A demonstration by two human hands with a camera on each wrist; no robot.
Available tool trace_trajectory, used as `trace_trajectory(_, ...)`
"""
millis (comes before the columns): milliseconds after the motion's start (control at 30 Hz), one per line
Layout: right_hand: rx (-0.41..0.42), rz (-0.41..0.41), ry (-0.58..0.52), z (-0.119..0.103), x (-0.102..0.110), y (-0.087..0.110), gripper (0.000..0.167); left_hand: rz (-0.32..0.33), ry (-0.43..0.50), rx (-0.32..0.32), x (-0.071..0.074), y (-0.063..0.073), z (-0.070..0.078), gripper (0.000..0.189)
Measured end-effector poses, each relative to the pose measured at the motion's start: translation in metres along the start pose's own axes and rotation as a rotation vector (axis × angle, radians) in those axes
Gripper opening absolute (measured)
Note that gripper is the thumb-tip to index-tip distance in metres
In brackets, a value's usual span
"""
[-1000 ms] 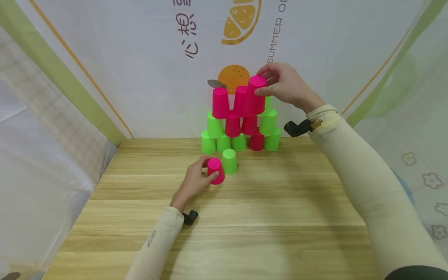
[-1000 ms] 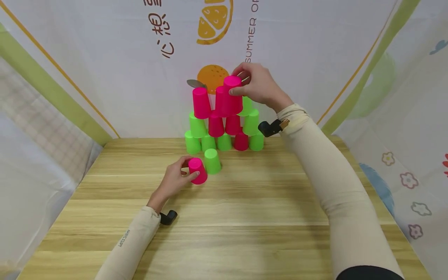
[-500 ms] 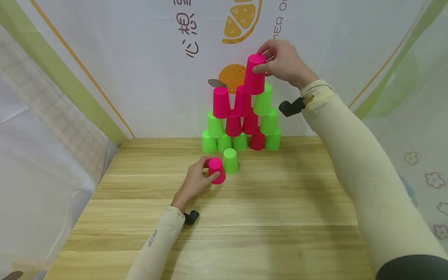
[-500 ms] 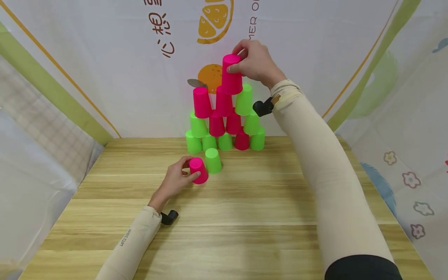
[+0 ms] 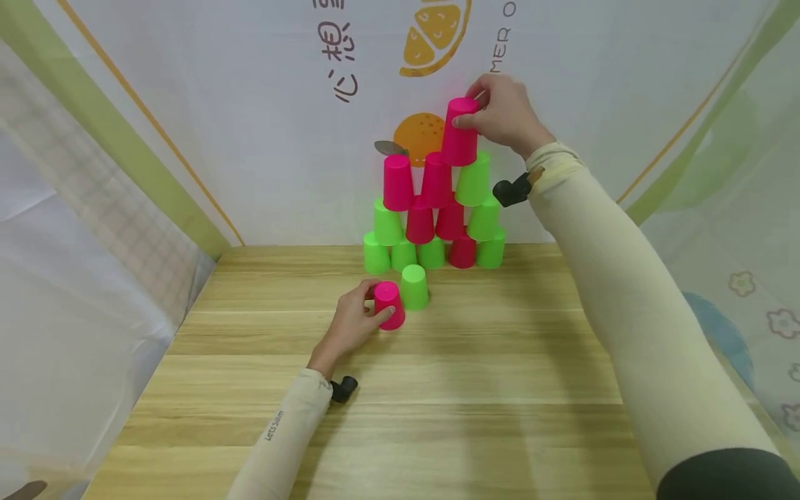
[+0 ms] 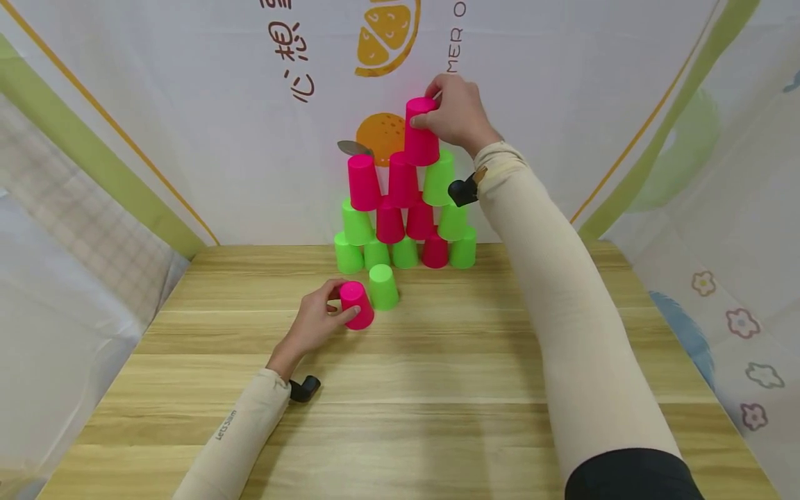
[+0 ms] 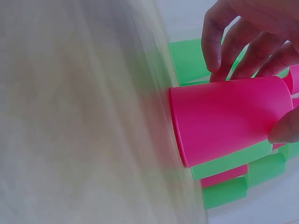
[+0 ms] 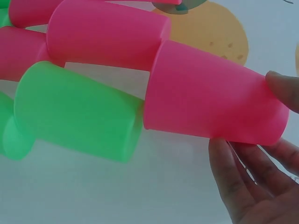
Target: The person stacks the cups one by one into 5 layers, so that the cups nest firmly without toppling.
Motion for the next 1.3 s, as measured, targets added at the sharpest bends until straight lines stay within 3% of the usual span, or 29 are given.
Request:
trace_trajectory(400, -0.057, 0.012, -0.004, 0.003, -0.003, 0.0, 0.059, 0.002, 0.0, 0.002, 0.007, 0.004, 0.005, 0.052)
trace_trajectory(733, -0.037, 0.027, 0.023, 0.001, -0.003, 0.009, 0.071, -0.004, -0.019, -0.067, 0.032, -0.004, 0.025, 0.052)
trace_trajectory(967, -0.008, 0.177, 0.037, 0.004, -0.001, 0.028, 0.071, -0.033, -0.023, -0.117, 0.059, -0.019, 0.054, 0.054)
trace_trajectory(1133, 0.086, 0.308, -0.056, 0.006, -0.009, 0.052, 0.06, 0.007, -0.058, -0.222, 0.083, -0.037, 0.079, 0.051)
trace_trajectory(1300, 0.198, 0.382, -0.168, 0.015, -0.03, 0.073, 0.045, 0.046, -0.092, -0.29, 0.102, -0.056, 0.103, 0.051)
Point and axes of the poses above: each hand's wrist, its own y-axis away from the middle knuckle, its own x-axis out of the back of the hand, z = x × y, the point moved 2 cm from there along -y, towards the middle knuckle, and after that the axes turned 1 degree about x, right-handed, at the moved point
